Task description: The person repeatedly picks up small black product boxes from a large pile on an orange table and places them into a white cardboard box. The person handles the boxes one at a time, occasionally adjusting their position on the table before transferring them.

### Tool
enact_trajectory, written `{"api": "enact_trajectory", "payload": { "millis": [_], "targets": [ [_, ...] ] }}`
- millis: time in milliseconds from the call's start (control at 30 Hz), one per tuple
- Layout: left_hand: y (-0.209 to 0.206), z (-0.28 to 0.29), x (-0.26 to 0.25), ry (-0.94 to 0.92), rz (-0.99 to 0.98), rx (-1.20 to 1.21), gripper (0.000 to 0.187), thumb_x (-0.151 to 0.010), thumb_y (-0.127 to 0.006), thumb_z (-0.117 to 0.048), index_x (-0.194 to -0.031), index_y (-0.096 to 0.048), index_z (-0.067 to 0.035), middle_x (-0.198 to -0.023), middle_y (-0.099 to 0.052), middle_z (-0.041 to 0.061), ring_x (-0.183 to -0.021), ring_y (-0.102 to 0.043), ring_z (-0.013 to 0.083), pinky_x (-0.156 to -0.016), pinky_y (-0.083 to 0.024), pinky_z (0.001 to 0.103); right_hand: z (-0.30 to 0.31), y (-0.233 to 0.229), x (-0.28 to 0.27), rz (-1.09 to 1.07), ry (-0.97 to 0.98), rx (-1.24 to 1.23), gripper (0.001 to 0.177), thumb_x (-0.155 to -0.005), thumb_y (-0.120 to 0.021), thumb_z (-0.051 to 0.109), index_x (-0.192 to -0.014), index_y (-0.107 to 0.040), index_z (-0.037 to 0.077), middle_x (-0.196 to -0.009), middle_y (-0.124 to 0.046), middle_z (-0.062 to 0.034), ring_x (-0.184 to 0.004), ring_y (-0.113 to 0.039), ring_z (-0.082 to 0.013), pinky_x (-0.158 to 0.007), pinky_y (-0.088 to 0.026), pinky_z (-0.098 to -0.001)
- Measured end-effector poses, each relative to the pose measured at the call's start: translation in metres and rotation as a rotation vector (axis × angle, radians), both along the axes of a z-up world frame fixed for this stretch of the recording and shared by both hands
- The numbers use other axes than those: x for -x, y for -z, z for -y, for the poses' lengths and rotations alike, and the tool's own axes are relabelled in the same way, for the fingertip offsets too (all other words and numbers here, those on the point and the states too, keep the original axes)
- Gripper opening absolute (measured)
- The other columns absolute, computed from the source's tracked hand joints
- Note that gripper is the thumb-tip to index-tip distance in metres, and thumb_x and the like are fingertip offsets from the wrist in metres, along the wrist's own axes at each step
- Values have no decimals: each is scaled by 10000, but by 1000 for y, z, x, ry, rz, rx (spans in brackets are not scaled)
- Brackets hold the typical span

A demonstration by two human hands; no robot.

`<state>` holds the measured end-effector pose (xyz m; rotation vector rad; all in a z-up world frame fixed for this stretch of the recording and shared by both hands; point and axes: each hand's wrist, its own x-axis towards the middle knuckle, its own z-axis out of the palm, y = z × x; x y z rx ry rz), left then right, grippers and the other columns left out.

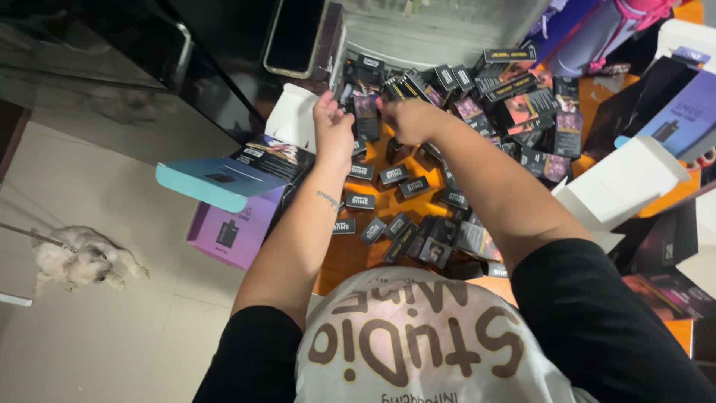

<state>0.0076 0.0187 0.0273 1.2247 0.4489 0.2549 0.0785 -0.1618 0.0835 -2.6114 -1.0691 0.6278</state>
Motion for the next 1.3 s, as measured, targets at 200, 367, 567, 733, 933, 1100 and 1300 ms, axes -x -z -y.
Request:
{"api": "enact_trajectory", "payload": {
  "millis": [200,367,567,733,933,1100,1300],
  "targets": [
    [21,-4,-2,22,-25,-20,641,-901,-549,82,-1494,-395,-107,-1493,-439,171,-1306,-498,245,-1094,-430,356,-55,23,-2,3,31,154,677,-841,-699,129,-1482,-511,242,-1306,-614,-241,-1102,-670,-394,-915,-539,-465],
    [28,-6,-16,-6,2,42,640,-894,-547,92,-1489,-409,-97,-1485,-450,180,-1301,-499,265,-1099,-420,362,-72,40,1,-462,303,291,761,-845,-672,71,-1534,-402,244,-1397,-608,-140,-1098,-752,-411,-866,-654,-501],
    [23,3,-31,19,40,-44,615,-878,-541,96,-1465,-477,-77,-1514,-482,170,-1369,-483,262,-1139,-387,349,-54,70,-32,-11,-106,43,499,-942,-698,362,-1386,-593,159,-1370,-623,-154,-1185,-620,-379,-1010,-487,-433],
    [3,8,-25,195,45,-410,638,-836,-570,99,-1452,-552,-67,-1500,-525,161,-1387,-484,246,-1145,-387,338,-1,17,-48,-488,79,-192,367,-917,-611,239,-1264,-701,157,-1254,-683,-44,-1061,-636,-192,-790,-543,-347],
    [-1,25,-39,607,60,-286,625,-827,-586,111,-1430,-520,-36,-1315,-669,109,-1204,-642,198,-1010,-513,311,40,-31,-34,-763,445,-509,303,-1009,-502,217,-1213,-721,175,-1130,-719,57,-758,-571,-61,-557,-453,-217],
    [21,36,-43,686,-3,-136,410,-973,-590,71,-1378,-599,4,-1191,-693,105,-1070,-637,168,-945,-509,295,56,-20,-39,-711,476,-632,258,-992,-592,113,-1227,-698,103,-937,-659,-8,-660,-535,-79,-560,-444,-221],
    [26,32,-51,657,20,-38,393,-996,-523,21,-1385,-572,-19,-1187,-696,70,-1052,-638,138,-915,-509,262,63,-10,-43,-773,520,-730,322,-955,-579,23,-1267,-654,59,-988,-668,-8,-685,-564,-75,-584,-470,-223]
  ]
}}
